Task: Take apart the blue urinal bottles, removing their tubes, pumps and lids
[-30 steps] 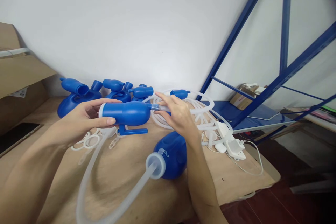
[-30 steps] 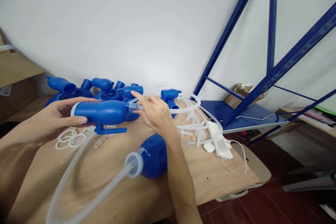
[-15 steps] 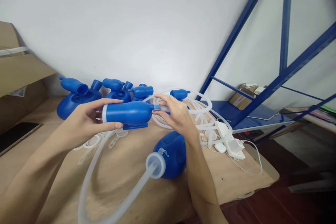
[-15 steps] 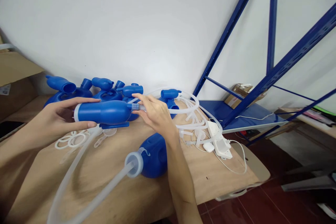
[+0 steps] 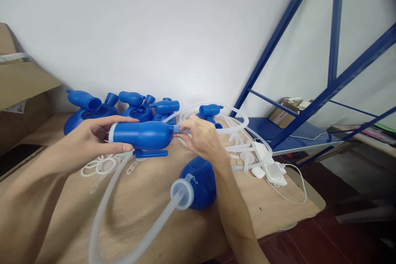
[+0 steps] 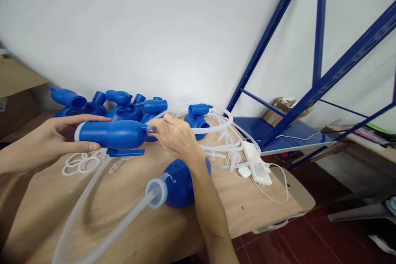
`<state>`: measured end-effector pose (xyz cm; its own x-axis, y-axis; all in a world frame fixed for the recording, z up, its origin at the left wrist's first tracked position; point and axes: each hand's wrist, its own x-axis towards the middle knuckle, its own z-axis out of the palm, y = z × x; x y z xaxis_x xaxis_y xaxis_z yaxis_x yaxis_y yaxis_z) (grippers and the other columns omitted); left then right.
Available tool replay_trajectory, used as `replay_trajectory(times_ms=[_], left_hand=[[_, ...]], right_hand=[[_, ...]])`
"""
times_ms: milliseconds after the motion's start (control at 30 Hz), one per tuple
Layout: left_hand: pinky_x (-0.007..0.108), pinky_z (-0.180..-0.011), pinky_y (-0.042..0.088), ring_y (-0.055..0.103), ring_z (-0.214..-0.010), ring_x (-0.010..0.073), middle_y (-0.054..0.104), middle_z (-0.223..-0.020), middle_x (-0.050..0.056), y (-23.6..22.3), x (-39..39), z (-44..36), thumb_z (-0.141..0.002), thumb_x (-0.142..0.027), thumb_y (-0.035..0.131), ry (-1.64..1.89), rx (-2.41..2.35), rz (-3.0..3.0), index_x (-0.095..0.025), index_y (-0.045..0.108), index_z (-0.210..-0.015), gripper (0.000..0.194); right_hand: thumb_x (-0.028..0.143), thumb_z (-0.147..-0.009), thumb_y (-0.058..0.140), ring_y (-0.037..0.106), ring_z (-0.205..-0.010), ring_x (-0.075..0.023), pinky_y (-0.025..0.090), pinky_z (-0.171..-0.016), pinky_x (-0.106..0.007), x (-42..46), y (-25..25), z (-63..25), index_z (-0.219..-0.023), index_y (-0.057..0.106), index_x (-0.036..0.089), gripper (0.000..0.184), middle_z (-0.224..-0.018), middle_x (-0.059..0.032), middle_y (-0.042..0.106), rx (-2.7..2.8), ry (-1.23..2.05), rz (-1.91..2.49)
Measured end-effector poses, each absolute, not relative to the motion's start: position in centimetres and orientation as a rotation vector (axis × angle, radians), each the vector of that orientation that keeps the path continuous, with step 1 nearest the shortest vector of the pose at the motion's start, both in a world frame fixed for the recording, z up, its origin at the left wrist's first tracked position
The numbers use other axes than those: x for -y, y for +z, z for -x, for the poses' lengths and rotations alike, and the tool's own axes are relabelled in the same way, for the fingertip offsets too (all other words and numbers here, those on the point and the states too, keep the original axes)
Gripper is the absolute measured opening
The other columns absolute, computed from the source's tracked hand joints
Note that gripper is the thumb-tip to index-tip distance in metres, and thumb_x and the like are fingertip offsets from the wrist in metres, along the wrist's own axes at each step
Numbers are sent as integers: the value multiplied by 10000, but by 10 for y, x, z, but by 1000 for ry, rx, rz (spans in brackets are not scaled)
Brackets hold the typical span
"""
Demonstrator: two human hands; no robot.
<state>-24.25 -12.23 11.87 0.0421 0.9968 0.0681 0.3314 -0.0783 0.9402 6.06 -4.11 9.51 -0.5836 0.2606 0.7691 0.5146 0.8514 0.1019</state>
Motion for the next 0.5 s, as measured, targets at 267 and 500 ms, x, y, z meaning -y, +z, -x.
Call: replay_trajectory(times_ms=[267, 500], left_hand=[[292, -706, 702, 807, -771, 223, 823, -930, 37, 115, 119, 241, -641, -403, 1015, 1016, -1273, -1207, -233, 740, -1302, 736], [307, -662, 706, 793, -709, 220, 806, -867, 21, 111, 115, 244, -619, -439, 1018, 1091, -1300, -1252, -246, 774, -1214, 671]], right_hand=[[205, -1105, 527, 597, -707, -174, 431, -615, -300, 43, 95, -56, -1078, 588, 224, 69, -823, -14, 657, 2129, -581, 482], [311, -1105, 594, 639, -741, -169, 451, -629, -295, 34, 90, -57, -1130, 634, 218, 104, -848, -12, 697, 2166, -609, 471]])
